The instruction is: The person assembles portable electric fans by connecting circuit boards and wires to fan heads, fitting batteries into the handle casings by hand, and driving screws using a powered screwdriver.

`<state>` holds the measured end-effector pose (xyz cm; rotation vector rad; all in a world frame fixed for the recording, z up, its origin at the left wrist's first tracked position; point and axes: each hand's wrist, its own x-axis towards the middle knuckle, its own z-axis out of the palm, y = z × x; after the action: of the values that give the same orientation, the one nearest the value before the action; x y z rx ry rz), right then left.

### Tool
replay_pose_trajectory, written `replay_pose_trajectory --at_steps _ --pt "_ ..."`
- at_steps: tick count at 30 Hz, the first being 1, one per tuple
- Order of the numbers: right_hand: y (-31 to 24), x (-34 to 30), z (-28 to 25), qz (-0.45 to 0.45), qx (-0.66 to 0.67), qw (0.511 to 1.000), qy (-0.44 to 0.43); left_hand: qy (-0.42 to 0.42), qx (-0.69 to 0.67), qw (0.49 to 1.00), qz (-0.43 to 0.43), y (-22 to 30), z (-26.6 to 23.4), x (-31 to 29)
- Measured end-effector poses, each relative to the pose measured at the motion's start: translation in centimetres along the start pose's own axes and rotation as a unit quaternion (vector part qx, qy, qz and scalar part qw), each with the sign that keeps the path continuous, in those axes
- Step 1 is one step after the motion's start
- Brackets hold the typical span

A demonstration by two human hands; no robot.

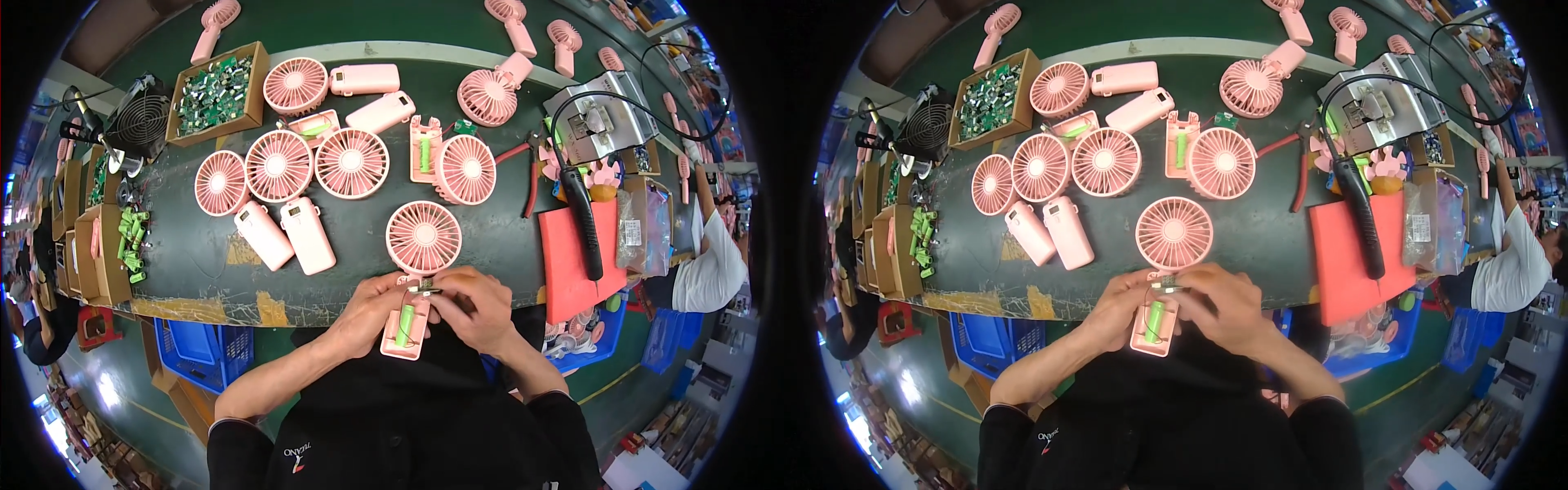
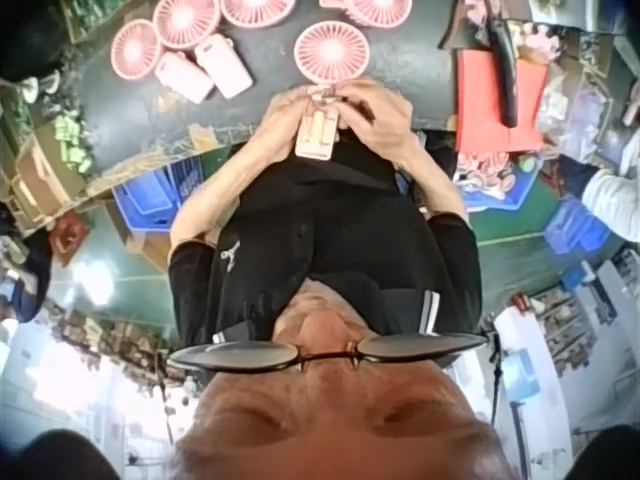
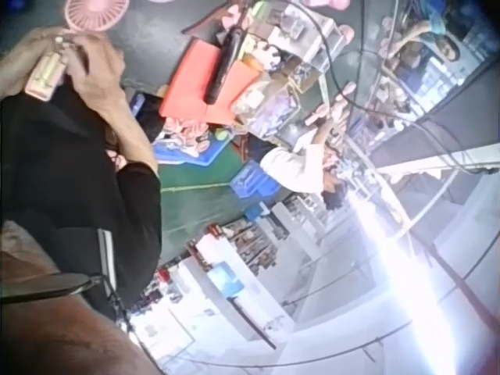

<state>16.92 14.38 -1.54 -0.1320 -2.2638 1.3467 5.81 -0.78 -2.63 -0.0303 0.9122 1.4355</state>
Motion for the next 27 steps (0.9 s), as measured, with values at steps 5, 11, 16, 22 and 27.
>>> replay_pose_trajectory --at_steps 5,11,16,22,27 --pt "0.7 -0.3 -0.5 0.05 0.043 0.998 -0.015 -0.032 -0.02 0.999 -0.027 1.0 -0.8 0.2" --pt "0.9 -0.2 -1.5 0.158 0.115 0.979 -0.053 -0.092 -0.039 0.994 -0.04 1.1 -1.8 0.3" --pt "0.6 0.4 -1.9 0.15 0.087 0.982 -0.074 -0.099 -0.02 0.994 -0.045 1.0 -1.9 0.6" --pt "0.9 0.2 -1.3 0.048 0.002 0.995 -0.083 -0.081 0.047 0.995 -0.03 1.1 -1.8 0.4" --pt "-0.4 0.0 -0.4 -0.065 -0.195 0.974 -0.098 -0.066 0.123 0.989 0.045 0.1 -2.2 0.6"
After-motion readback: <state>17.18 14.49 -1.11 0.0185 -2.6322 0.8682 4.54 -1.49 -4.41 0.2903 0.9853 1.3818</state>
